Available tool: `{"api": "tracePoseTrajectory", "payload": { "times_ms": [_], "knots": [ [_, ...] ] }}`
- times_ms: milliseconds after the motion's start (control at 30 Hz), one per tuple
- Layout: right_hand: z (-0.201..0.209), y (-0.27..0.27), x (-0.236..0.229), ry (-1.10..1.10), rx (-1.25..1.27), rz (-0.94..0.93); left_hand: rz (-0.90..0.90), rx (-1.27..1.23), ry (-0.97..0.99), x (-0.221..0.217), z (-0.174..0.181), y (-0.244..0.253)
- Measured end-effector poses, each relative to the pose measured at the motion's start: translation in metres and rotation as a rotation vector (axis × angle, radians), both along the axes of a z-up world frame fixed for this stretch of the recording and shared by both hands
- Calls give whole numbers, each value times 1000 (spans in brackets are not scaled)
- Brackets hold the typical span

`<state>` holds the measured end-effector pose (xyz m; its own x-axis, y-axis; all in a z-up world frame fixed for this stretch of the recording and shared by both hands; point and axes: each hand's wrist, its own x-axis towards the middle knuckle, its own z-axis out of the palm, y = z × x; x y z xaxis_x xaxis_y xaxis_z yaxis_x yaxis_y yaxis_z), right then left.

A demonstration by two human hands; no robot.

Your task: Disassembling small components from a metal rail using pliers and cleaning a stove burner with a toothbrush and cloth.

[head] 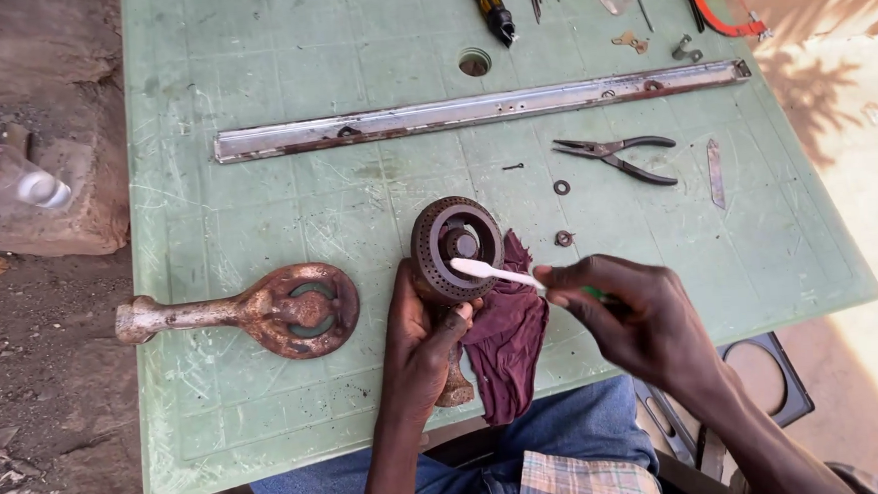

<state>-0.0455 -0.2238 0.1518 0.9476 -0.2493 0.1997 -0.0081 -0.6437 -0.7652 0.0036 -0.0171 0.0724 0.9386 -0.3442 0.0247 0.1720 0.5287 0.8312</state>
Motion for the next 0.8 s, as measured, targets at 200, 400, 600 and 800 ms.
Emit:
{"api": "tracePoseTrajectory", "payload": {
  "times_ms": [200, 400, 600, 800],
  "knots": [
    [19, 0, 3, -109, -125, -3, -19, 45, -24, 1, 3, 4],
    [42, -14, 2, -114, -455, 55, -47, 51, 9, -3, -5, 2],
    [51, -14, -5, 52, -686, 209, -35, 196, -66, -6, 13, 1],
    [44, 0, -3, 292, -986, 252, 46, 463, -325, -8, 16, -1]
  ]
}}
